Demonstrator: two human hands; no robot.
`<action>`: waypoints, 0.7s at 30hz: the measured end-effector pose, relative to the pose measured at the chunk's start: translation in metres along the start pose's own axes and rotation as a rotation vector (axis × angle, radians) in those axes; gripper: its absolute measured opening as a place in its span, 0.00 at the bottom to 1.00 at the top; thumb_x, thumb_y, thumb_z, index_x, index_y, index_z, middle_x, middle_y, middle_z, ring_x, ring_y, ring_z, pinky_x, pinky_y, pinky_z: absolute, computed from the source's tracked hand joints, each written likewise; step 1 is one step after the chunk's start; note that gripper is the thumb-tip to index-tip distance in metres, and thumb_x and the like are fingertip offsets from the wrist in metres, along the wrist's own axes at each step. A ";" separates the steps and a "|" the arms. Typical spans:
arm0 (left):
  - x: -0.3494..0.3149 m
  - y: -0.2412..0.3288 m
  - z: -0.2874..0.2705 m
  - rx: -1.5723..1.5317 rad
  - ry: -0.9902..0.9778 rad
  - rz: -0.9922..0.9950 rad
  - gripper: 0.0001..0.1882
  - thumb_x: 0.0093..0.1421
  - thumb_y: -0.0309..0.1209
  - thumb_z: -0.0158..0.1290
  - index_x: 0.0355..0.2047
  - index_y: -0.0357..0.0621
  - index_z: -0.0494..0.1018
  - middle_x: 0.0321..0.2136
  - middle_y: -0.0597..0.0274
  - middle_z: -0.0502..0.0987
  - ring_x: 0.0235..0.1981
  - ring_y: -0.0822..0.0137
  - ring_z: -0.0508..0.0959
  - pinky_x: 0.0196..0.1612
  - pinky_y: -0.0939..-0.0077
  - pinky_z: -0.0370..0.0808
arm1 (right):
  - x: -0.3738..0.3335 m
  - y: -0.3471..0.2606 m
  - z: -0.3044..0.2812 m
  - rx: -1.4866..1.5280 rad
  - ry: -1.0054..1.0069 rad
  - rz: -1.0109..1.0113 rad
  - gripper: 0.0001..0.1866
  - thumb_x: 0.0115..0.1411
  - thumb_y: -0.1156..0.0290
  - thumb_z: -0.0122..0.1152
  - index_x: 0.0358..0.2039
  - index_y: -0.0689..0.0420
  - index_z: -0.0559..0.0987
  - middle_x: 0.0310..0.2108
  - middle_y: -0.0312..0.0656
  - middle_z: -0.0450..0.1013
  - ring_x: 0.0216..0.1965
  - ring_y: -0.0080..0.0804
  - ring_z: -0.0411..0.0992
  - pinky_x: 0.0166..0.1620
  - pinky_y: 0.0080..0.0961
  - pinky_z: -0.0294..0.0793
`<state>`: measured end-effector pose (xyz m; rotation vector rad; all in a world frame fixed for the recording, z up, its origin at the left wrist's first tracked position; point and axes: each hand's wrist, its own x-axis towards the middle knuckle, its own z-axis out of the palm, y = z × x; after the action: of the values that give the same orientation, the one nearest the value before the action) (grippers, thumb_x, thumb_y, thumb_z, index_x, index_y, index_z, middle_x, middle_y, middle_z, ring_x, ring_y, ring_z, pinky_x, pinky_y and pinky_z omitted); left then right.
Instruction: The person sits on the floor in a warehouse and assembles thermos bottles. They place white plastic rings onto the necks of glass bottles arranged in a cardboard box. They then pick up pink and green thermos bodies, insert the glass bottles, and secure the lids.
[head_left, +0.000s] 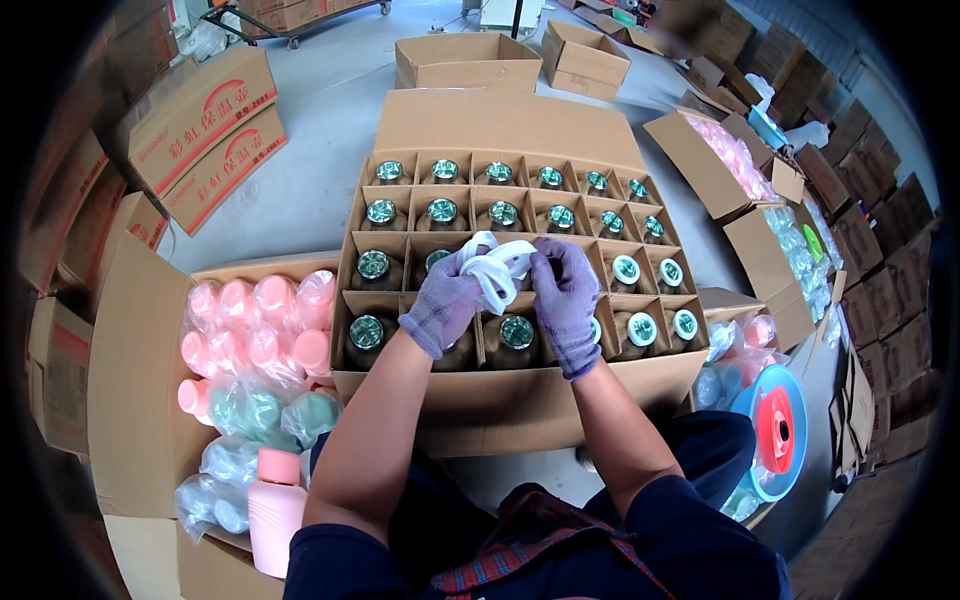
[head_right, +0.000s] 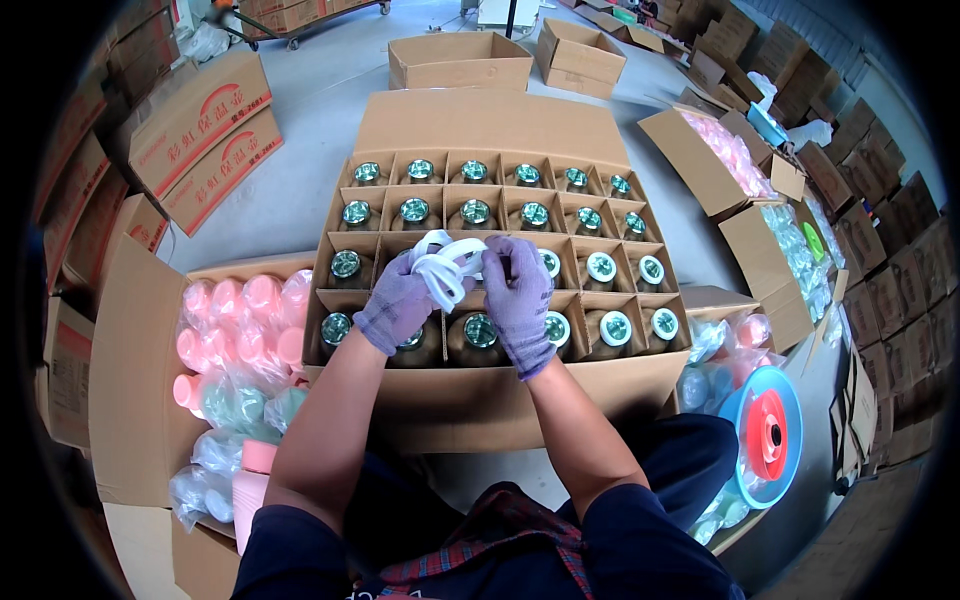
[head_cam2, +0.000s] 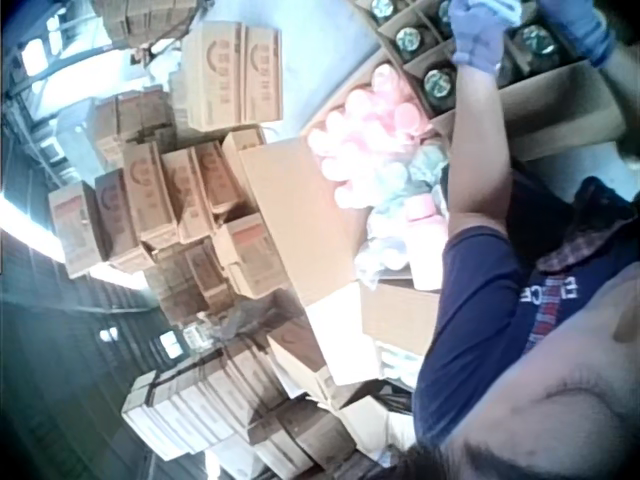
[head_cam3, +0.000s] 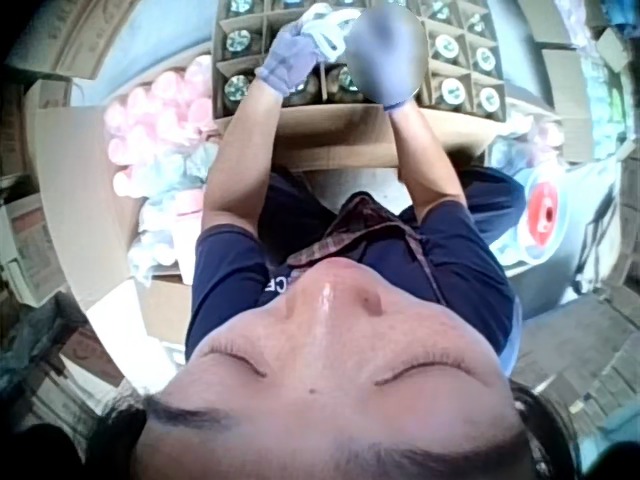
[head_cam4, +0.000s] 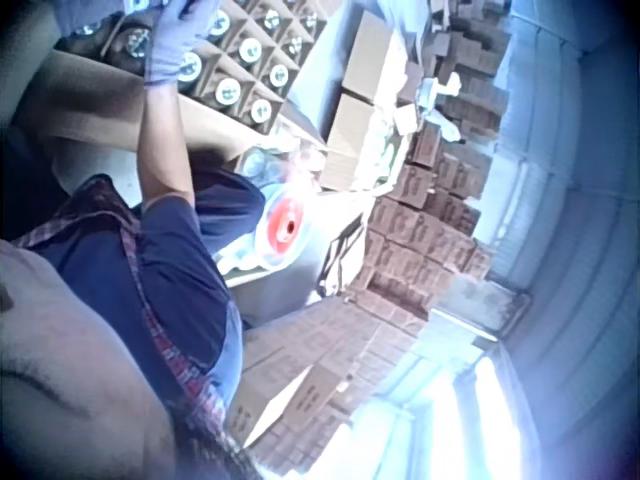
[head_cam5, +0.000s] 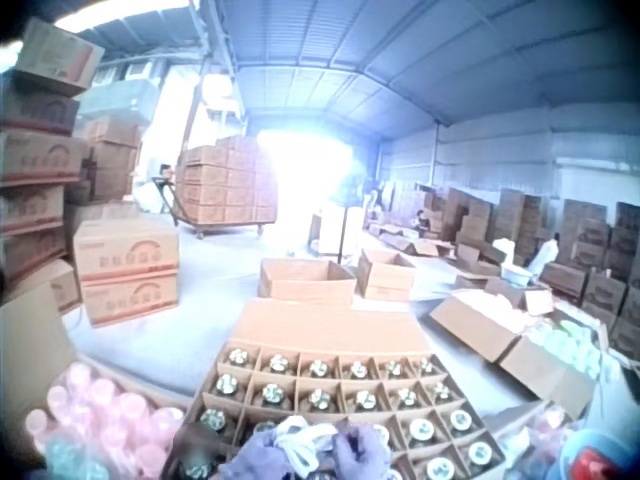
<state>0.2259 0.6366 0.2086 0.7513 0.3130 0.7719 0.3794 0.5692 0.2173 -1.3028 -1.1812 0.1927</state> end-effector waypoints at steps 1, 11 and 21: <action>-0.002 0.004 0.002 -0.101 -0.027 -0.040 0.18 0.63 0.31 0.52 0.53 0.41 0.70 0.45 0.60 0.77 0.45 0.69 0.79 0.48 0.72 0.78 | -0.003 -0.004 -0.002 -0.028 -0.005 -0.052 0.05 0.59 0.79 0.58 0.37 0.63 0.77 0.32 0.44 0.75 0.32 0.28 0.74 0.36 0.23 0.73; -0.020 0.015 0.006 0.367 0.048 0.097 0.23 0.57 0.23 0.58 0.54 0.40 0.70 0.44 0.63 0.77 0.43 0.72 0.78 0.45 0.77 0.78 | -0.029 -0.028 -0.007 0.275 -0.315 0.264 0.11 0.61 0.70 0.63 0.41 0.62 0.78 0.34 0.38 0.75 0.35 0.24 0.72 0.41 0.21 0.72; -0.020 0.007 -0.009 -0.014 0.047 0.052 0.27 0.57 0.23 0.59 0.57 0.42 0.66 0.50 0.58 0.73 0.49 0.60 0.76 0.47 0.59 0.80 | -0.027 -0.011 -0.022 0.856 -0.102 0.734 0.10 0.66 0.64 0.58 0.39 0.58 0.78 0.32 0.32 0.75 0.24 0.14 0.66 0.21 0.11 0.62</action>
<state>0.2036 0.6298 0.2066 0.7314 0.3317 0.8408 0.3783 0.5324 0.2151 -0.8859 -0.5201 1.1716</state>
